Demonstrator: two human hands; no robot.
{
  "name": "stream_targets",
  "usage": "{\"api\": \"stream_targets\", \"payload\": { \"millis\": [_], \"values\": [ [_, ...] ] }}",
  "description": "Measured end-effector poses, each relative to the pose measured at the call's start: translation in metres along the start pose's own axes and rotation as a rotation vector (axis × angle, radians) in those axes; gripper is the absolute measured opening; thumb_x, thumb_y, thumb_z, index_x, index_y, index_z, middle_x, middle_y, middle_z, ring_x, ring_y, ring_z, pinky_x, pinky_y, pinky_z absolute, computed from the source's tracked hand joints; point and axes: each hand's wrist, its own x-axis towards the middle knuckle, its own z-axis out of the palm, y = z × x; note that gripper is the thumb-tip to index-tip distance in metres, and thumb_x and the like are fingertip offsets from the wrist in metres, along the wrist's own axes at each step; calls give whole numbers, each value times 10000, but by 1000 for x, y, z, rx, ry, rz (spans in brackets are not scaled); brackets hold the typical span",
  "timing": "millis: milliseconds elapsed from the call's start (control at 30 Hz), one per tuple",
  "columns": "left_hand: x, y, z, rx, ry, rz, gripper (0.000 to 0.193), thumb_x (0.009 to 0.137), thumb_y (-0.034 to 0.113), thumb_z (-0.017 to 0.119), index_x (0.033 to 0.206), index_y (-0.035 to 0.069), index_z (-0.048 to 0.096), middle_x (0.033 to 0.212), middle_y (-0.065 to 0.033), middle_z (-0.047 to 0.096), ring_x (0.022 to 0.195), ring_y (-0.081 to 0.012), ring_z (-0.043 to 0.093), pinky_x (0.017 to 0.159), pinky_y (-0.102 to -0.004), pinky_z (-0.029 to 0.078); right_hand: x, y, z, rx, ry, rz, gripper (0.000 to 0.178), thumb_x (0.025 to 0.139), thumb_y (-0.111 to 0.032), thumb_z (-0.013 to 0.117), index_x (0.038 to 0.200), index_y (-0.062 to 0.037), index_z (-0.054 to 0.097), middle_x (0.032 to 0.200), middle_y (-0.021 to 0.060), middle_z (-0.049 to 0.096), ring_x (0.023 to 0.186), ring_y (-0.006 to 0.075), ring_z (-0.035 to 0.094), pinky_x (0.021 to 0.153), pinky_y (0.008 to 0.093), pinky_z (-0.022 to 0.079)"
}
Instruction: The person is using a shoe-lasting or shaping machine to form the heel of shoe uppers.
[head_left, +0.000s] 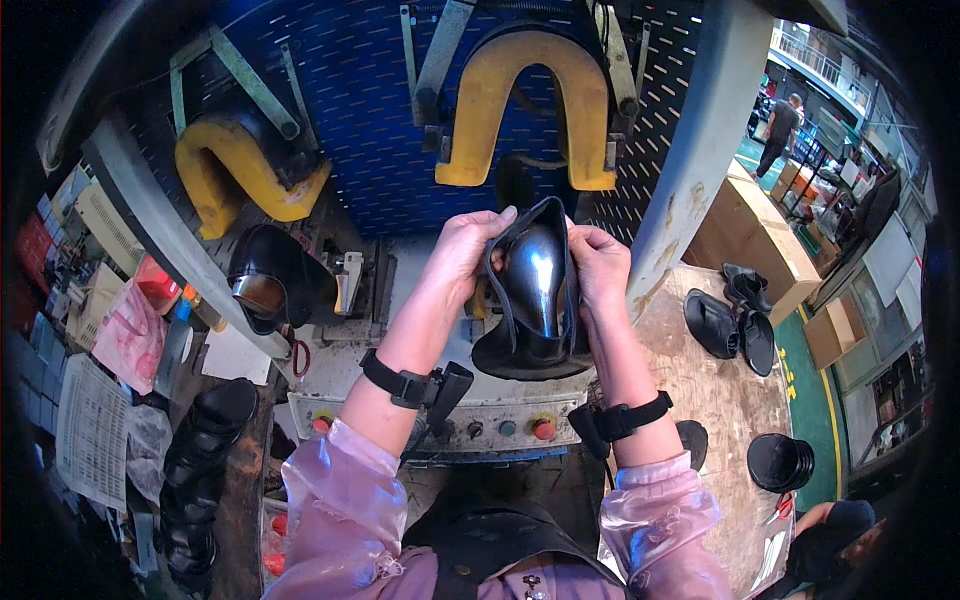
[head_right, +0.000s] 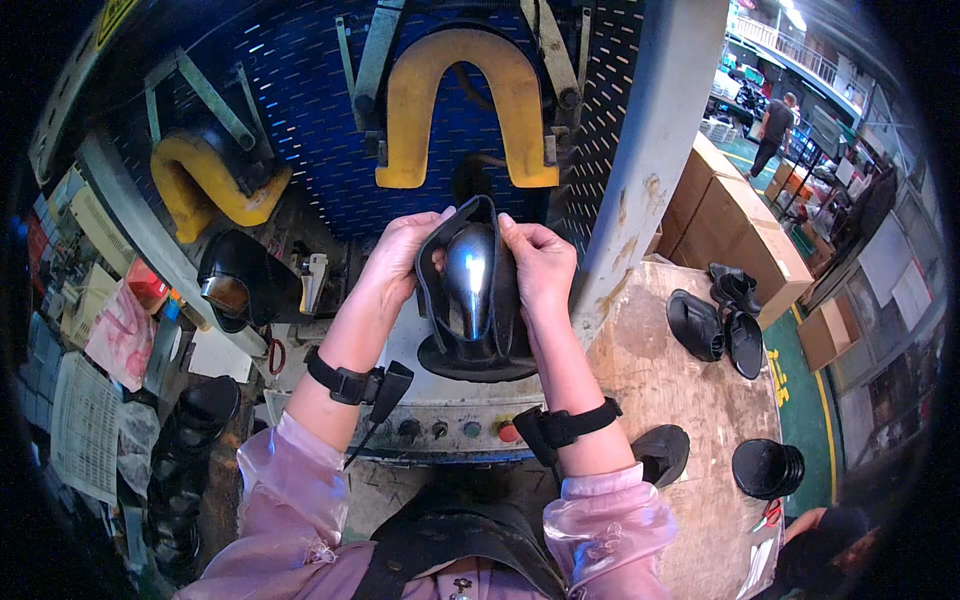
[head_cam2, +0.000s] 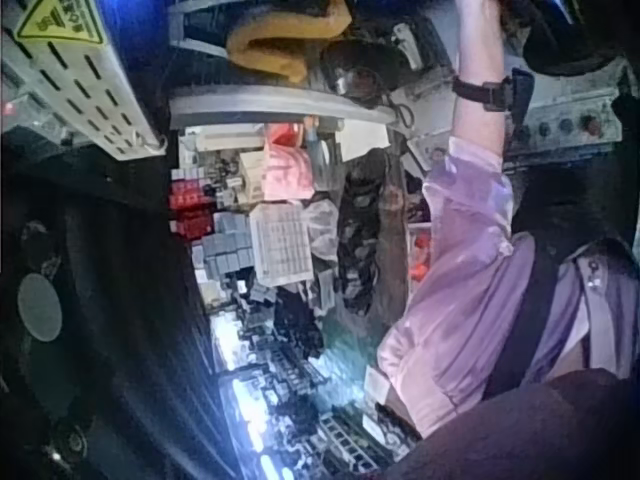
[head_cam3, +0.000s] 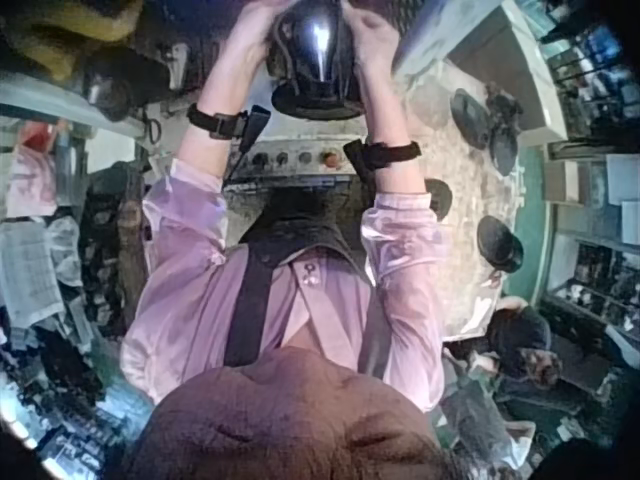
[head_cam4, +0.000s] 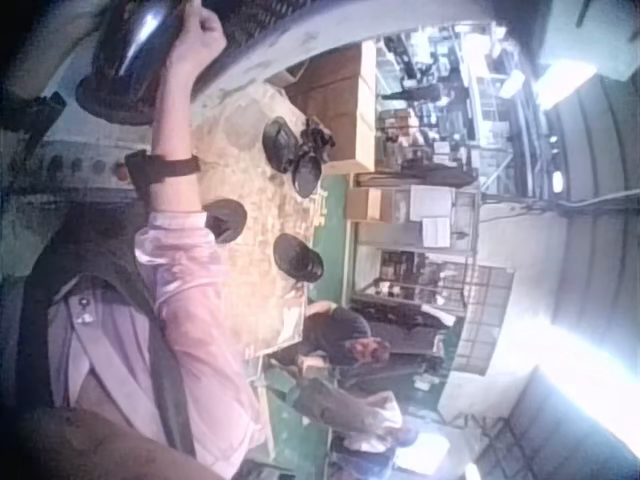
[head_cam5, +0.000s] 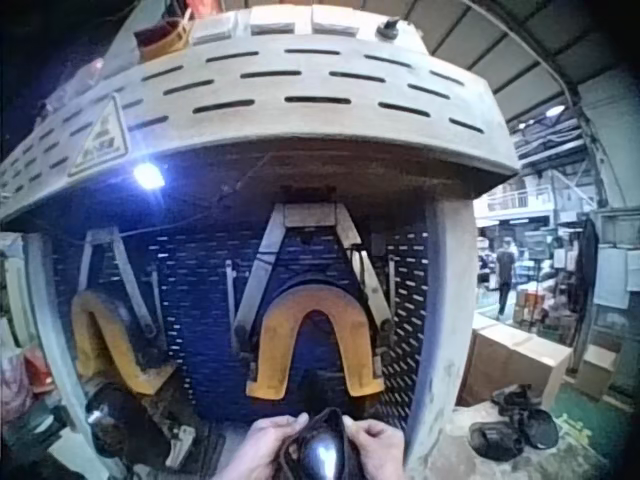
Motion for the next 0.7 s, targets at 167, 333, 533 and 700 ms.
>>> {"api": "stream_targets", "payload": {
  "millis": [167, 333, 533, 700],
  "values": [
    [-2, -9, -15, 323, 92, 71, 238, 887, 256, 630, 813, 32, 653, 712, -16, 626, 623, -75, 549, 575, -221, 438, 7, 0, -11, -595, 4, -154, 295, 806, -321, 708, 753, -30, 709, 624, 39, 639, 555, 104, 553, 562, 280, 447],
    [-32, 6, 3, 348, 169, 385, 272, 924, 248, 564, 1000, 5, 660, 861, -39, 657, 812, -101, 595, 732, -256, 463, -6, -20, -14, -889, -1, -137, 317, 815, -381, 666, 774, -71, 713, 658, 96, 653, 631, 225, 633, 626, 342, 470],
    [-29, 35, 14, 1184, -1, 468, 306, 844, 260, 592, 1074, 67, 652, 900, -191, 660, 874, -333, 643, 763, -392, 494, -11, -31, -12, -664, 0, -413, 283, 818, -322, 677, 930, -62, 697, 877, 123, 672, 774, 210, 650, 708, 317, 489],
    [-36, 50, 28, 1414, 29, 654, 220, 824, 208, 618, 1019, 124, 676, 880, -160, 661, 844, -328, 631, 728, -388, 506, -6, -72, 9, -911, -343, -476, 241, 804, -228, 665, 968, -53, 693, 896, 131, 678, 799, 223, 663, 736, 312, 502]
  ]
}}
